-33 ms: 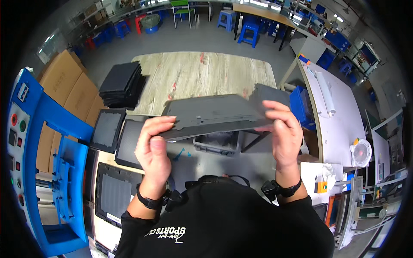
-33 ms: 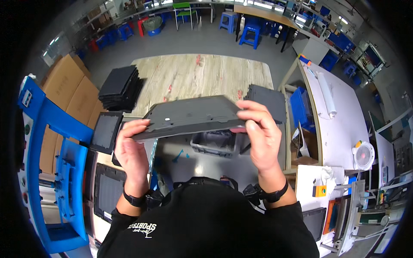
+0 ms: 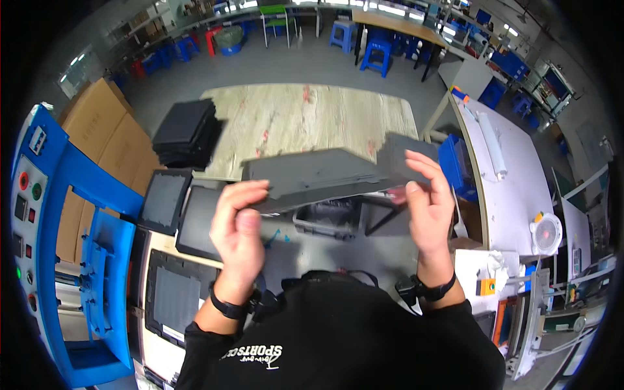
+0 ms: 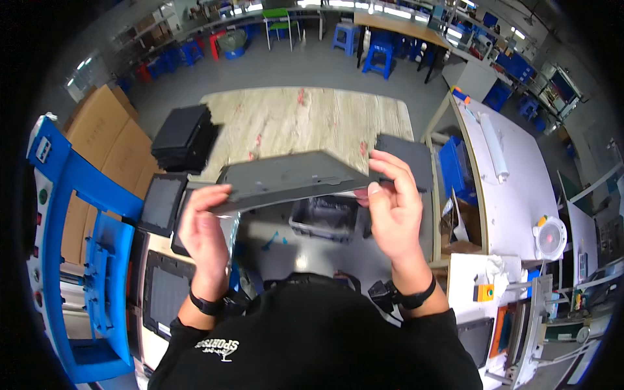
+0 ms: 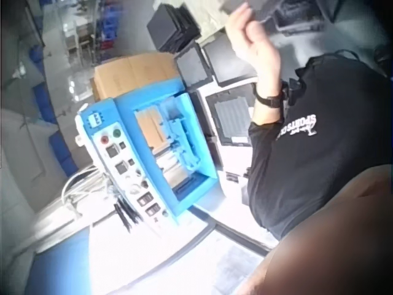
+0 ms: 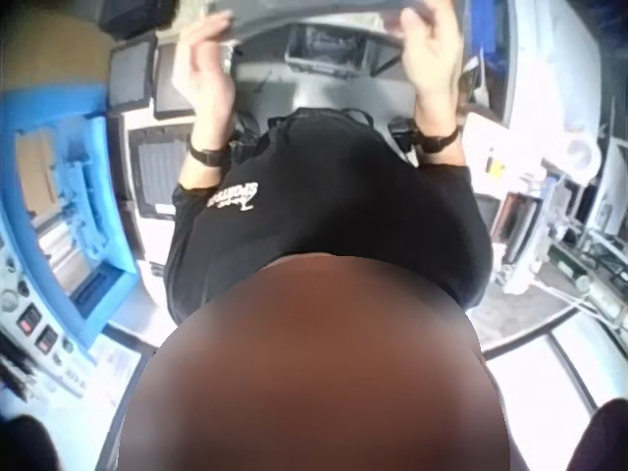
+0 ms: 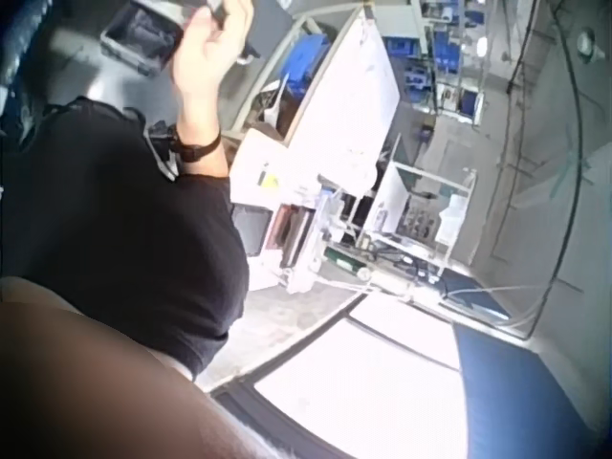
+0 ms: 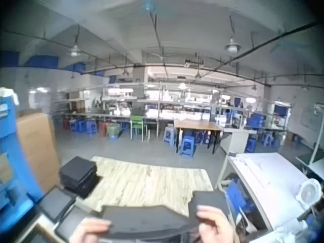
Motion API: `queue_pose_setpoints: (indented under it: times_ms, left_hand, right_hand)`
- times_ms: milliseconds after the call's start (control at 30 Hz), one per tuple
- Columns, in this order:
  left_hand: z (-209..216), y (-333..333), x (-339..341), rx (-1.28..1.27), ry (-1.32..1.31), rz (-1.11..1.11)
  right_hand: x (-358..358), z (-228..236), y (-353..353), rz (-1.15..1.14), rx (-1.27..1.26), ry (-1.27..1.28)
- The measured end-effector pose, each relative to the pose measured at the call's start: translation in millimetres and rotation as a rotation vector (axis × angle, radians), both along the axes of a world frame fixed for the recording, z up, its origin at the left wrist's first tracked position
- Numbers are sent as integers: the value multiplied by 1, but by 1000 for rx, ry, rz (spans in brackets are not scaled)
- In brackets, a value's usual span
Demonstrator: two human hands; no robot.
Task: Manually process and bond protective films onto plastic panels using industrial press machines.
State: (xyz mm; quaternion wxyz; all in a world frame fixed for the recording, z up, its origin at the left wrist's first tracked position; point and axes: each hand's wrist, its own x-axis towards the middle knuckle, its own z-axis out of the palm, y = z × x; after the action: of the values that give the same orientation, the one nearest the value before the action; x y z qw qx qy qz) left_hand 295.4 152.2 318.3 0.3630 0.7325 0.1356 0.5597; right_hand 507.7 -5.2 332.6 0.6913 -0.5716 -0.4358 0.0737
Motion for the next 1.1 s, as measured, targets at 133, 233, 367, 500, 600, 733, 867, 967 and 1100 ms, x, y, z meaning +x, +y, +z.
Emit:
queue_pose_setpoints:
  times_ms: [133,233,367,500,600,733,867,967,1100]
  left_hand:
    - [3,-14,17,223,286,106]
    - [9,-27,32,300,268,-16]
    - [8,-28,32,-24,282,-326]
    - [4,-16,29,-122,66,-133]
    - [6,6,7,-414,-1,106]
    - [-5,20,5,-312,-61,-62]
    - [0,18,9,-238,-229,-332]
    - [6,19,7,-249,-231,-399]
    - [2,22,10,-137,-190,-349]
  right_hand:
    - [-23,-12,10,237,-150,-400]
    - [-42,-13,28,357,-107,-478]
    - [-32,-17,37,257,4,-393]
    - [-12,-17,33,220,124,-105]
    - [14,-13,25,209,270,-46]
    - [23,-7,15,322,326,107]
    - [19,-3,3,422,426,157]
    - [20,-2,2,397,389,192]
    - [25,-3,0,365,384,82]
